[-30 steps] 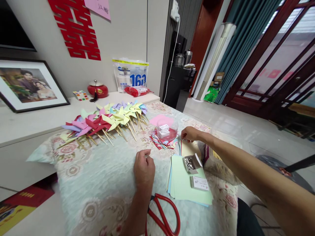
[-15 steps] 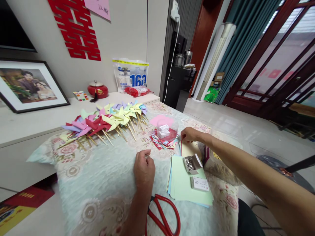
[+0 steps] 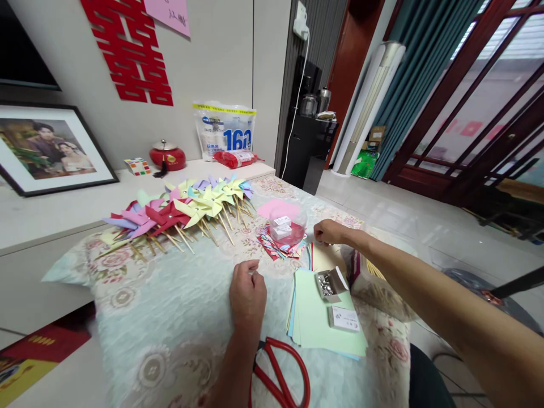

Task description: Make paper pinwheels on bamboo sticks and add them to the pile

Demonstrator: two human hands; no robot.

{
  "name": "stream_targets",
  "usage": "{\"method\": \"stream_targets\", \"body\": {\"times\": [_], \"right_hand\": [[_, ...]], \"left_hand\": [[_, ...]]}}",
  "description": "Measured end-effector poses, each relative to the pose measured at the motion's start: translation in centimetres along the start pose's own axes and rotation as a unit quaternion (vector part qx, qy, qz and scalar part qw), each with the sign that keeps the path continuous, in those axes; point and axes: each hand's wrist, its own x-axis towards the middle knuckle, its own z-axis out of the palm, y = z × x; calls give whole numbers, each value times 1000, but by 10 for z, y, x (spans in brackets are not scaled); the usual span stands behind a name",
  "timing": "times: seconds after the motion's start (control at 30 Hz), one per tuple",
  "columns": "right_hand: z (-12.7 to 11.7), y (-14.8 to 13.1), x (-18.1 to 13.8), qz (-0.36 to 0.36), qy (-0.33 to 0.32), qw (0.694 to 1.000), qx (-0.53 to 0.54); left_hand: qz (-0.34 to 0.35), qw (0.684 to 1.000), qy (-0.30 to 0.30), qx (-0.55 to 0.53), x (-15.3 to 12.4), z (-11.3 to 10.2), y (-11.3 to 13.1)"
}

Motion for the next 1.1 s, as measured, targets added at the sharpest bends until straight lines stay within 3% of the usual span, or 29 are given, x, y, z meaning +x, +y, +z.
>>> {"method": "stream_targets", "body": {"times": [0.43, 0.8, 1.1], "right_hand": [[2, 0, 2, -12, -31, 999, 40], [0, 1, -2, -65, -8, 997, 26], [-4, 7, -5, -45, -8, 998, 49]], "left_hand": [[7, 1000, -5, 5, 1, 0, -1], [-1, 1000, -9, 10, 2, -1, 1], [-3, 1000, -9, -1, 1, -1, 1]]}}
